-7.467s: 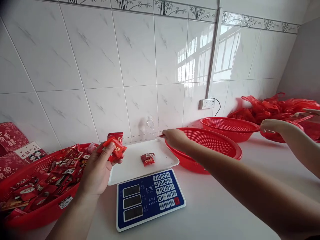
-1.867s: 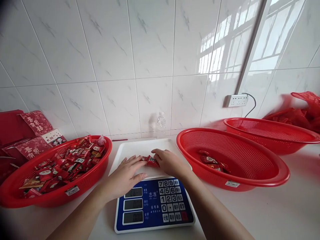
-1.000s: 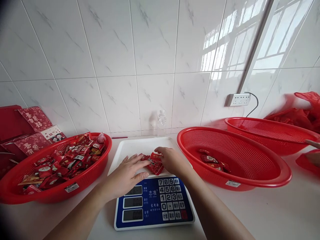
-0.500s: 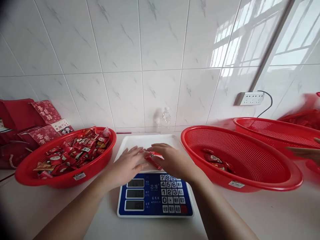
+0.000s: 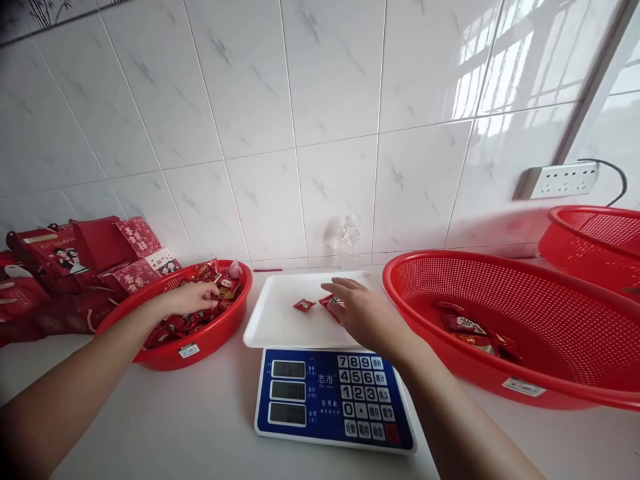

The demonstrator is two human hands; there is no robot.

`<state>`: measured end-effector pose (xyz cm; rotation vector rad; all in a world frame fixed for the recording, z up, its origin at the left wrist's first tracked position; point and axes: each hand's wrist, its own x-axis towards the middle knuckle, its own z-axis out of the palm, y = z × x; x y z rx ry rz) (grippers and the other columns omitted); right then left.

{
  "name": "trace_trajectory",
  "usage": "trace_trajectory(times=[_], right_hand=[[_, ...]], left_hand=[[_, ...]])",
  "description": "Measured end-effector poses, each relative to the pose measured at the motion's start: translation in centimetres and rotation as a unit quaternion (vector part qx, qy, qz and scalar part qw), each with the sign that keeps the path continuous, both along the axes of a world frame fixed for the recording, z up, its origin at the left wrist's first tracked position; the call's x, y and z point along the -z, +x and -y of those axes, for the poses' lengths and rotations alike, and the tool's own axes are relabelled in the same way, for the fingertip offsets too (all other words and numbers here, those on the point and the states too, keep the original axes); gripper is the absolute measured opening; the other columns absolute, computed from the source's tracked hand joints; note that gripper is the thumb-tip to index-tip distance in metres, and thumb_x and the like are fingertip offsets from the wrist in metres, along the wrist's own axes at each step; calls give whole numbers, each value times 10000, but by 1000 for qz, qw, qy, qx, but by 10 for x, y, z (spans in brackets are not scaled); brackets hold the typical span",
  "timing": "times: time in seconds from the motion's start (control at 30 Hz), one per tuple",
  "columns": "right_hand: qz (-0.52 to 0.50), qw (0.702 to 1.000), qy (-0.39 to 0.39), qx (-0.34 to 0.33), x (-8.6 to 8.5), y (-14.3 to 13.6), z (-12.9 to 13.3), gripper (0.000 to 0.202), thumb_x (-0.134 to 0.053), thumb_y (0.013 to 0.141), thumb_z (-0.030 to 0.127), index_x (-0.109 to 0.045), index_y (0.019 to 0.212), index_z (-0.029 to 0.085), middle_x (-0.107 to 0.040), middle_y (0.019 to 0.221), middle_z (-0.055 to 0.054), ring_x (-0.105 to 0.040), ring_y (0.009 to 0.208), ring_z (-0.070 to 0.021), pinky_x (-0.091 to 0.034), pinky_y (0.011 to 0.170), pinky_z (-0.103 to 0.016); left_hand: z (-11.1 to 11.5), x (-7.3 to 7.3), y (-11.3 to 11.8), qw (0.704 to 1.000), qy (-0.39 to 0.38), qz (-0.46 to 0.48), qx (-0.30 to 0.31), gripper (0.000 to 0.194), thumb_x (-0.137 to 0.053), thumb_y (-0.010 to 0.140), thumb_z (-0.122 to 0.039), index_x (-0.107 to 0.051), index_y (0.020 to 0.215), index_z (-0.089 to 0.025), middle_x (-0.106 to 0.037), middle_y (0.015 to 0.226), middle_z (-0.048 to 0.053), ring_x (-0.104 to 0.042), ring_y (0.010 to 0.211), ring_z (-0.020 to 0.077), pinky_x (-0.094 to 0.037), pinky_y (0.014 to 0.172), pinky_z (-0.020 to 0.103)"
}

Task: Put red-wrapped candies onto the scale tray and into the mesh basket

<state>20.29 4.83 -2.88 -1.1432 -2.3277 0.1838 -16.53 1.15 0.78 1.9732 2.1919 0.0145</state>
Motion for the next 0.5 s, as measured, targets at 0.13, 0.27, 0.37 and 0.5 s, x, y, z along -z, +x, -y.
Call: trace_trajectory(times=[0.13, 0.27, 0.37, 0.5], right_hand=[[-31, 999, 19, 0, -8, -2, 9, 389, -450, 864, 318, -569, 1225, 233, -550, 1295, -81, -505, 1177, -255, -426, 965, -437], [-52, 998, 33, 9, -9, -3, 12, 371, -456, 863, 347, -586, 1198, 253, -568, 1271, -73, -527, 1152, -261, -455, 934, -442], [-44, 999, 26, 13, -10, -3, 13, 370, -458, 860, 339, -583, 1199, 260, -565, 1275, -72, -544, 1131, -261, -477, 905, -436], [-26, 999, 18, 11, -12, -3, 13, 374, -459, 860, 313, -571, 1212, 257, -566, 1275, -68, -540, 1136, -258, -473, 912, -430]], left_hand=[[1, 24, -20, 999, -5, -45, 5, 673, -632, 629, -373, -520, 1273, -214, -411, 1406, 138, -308, 1310, 359, -291, 1024, 448], [-7, 36, -25, 995, -4, -104, 0, 803, -665, 597, -454, -412, 1353, -355, -167, 1530, 65, -17, 1379, 397, -92, 1054, 586], [-18, 38, -36, 992, -18, -117, -51, 913, -676, 530, -594, -397, 1364, -347, -149, 1530, 102, -31, 1351, 473, -82, 1019, 644], [-24, 46, -47, 993, -3, -104, -61, 838, -641, 594, -574, -412, 1359, -318, -219, 1498, 134, -189, 1316, 485, -101, 1031, 607]])
